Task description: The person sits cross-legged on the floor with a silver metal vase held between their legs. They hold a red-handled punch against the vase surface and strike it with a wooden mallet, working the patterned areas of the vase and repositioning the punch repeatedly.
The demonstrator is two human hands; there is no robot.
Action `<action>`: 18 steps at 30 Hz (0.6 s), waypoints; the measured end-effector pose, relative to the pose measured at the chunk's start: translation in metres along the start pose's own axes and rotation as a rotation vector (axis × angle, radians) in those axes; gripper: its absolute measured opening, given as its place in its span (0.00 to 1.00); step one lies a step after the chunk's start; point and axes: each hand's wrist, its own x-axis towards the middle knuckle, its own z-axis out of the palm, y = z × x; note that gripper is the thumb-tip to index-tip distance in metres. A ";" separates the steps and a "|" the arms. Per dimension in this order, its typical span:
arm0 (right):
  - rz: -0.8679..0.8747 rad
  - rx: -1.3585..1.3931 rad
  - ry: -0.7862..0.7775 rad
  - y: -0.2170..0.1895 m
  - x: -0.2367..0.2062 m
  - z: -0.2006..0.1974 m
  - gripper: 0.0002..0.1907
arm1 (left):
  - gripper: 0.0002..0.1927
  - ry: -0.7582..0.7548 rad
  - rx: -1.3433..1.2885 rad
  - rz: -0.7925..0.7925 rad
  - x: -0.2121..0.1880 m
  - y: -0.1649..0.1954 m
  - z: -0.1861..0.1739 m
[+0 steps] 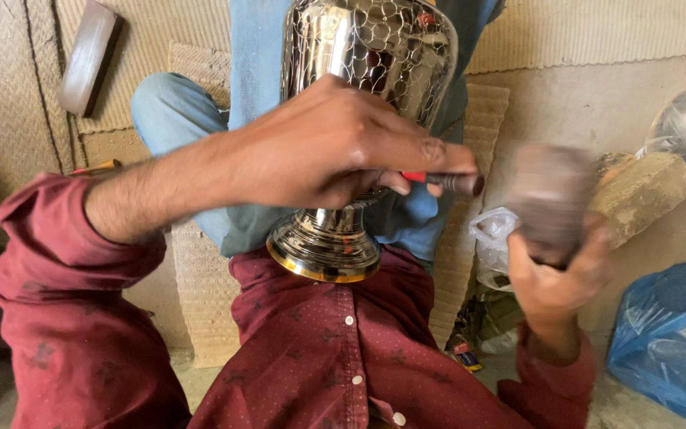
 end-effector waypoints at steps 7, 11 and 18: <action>-0.146 -0.019 -0.214 -0.007 0.077 -0.032 0.54 | 0.37 0.141 0.120 -0.100 -0.014 0.000 0.017; -0.133 0.012 -0.287 -0.004 0.092 -0.036 0.50 | 0.30 0.276 0.169 -0.099 -0.022 0.003 0.027; 0.016 0.098 -0.191 0.004 0.089 -0.042 0.47 | 0.22 0.474 0.047 -0.228 -0.029 0.008 0.040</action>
